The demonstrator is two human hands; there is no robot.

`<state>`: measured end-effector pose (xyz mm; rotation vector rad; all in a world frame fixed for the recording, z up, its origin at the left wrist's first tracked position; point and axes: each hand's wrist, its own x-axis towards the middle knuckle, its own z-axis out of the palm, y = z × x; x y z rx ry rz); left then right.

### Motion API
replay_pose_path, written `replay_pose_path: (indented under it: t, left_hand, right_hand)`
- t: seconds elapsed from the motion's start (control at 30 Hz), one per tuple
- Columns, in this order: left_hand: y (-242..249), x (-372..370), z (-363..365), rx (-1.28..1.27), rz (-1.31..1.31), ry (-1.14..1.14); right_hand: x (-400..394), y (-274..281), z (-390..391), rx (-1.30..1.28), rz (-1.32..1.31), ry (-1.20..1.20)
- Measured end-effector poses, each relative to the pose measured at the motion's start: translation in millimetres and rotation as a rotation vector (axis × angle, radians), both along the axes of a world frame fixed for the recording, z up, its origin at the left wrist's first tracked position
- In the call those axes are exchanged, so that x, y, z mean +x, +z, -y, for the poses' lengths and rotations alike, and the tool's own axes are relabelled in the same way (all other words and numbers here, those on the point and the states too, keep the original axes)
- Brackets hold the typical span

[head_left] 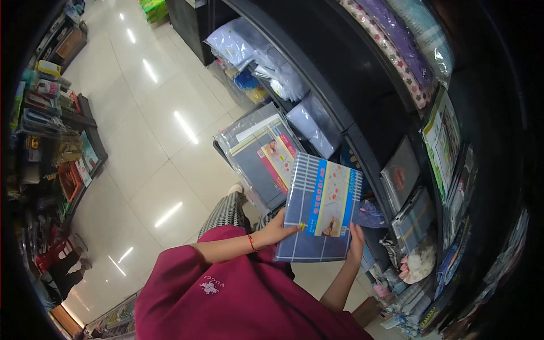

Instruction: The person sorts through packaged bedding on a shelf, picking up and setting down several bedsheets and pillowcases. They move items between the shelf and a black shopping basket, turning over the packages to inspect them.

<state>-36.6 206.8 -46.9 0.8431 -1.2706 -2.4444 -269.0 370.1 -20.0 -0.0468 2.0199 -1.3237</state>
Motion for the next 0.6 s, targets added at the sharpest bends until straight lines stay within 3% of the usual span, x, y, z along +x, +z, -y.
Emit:
replay_pose_path:
  t: [0.1,0.2,0.23,0.3,0.37,0.43,0.53,0.6]
  left_hand:
    - [-17.9,6.3,-5.2,0.289,-0.011,-0.242]
    - [-31.8,12.4,12.1,0.414,0.098,-0.431]
    - [-35.8,13.8,16.9,0.335,0.171,-0.427]
    - [-74.4,17.0,18.9,0.165,0.077,-0.168]
    - [-90.2,30.2,66.3,0.027,0.222,-0.178]
    - [-70.0,57.0,93.0,-0.071,0.178,0.524]
    - [-71.6,92.2,67.9,0.207,0.355,0.418]
    - [-35.0,92.1,61.2,0.288,0.158,0.115]
  right_hand:
    - [-11.2,8.7,-18.9,0.025,-0.142,-0.052]
    - [-7.9,16.3,-1.9,-0.011,-0.141,0.065]
    - [-3.8,10.3,5.5,-0.044,-0.149,0.089]
    - [19.2,2.0,26.4,-0.124,-0.153,0.001]
    - [43.5,-15.3,41.9,-0.182,-0.106,-0.109]
    - [67.5,-32.9,55.1,-0.294,0.046,-0.205]
    - [93.9,-38.8,89.9,-0.480,0.335,-0.278]
    - [112.2,-40.1,104.8,-0.564,0.472,-0.264]
